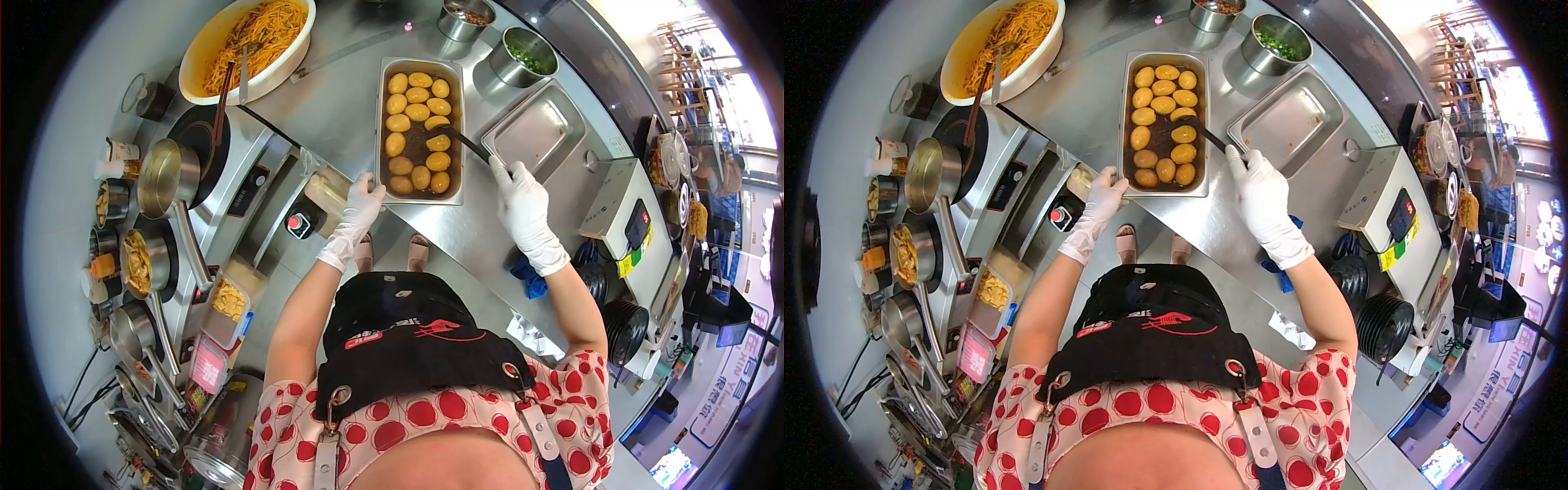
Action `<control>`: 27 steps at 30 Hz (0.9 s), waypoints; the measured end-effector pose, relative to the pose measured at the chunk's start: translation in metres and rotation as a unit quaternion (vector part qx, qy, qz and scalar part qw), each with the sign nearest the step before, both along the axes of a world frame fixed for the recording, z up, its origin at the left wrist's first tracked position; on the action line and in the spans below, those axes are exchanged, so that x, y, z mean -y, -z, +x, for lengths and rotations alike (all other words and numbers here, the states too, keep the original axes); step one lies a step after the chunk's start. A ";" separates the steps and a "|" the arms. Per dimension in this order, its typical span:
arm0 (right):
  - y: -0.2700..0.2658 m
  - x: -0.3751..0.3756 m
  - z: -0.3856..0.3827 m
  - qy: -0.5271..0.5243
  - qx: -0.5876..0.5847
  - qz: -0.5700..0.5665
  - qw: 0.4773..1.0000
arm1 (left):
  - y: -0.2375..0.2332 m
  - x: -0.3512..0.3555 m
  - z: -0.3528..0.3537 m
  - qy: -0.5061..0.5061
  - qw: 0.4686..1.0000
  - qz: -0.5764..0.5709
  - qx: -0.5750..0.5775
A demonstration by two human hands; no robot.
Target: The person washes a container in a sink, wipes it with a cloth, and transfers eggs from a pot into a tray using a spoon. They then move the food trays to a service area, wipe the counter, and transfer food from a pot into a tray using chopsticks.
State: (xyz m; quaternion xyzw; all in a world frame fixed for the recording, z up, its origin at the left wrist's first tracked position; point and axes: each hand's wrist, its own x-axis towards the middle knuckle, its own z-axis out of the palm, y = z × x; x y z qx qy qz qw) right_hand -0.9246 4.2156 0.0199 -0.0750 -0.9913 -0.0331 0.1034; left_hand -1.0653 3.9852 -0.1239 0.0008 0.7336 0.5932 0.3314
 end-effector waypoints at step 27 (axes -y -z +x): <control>-0.017 -0.007 -0.003 -0.036 0.018 0.075 0.996 | -0.003 0.000 -0.001 0.006 1.000 -0.010 -0.003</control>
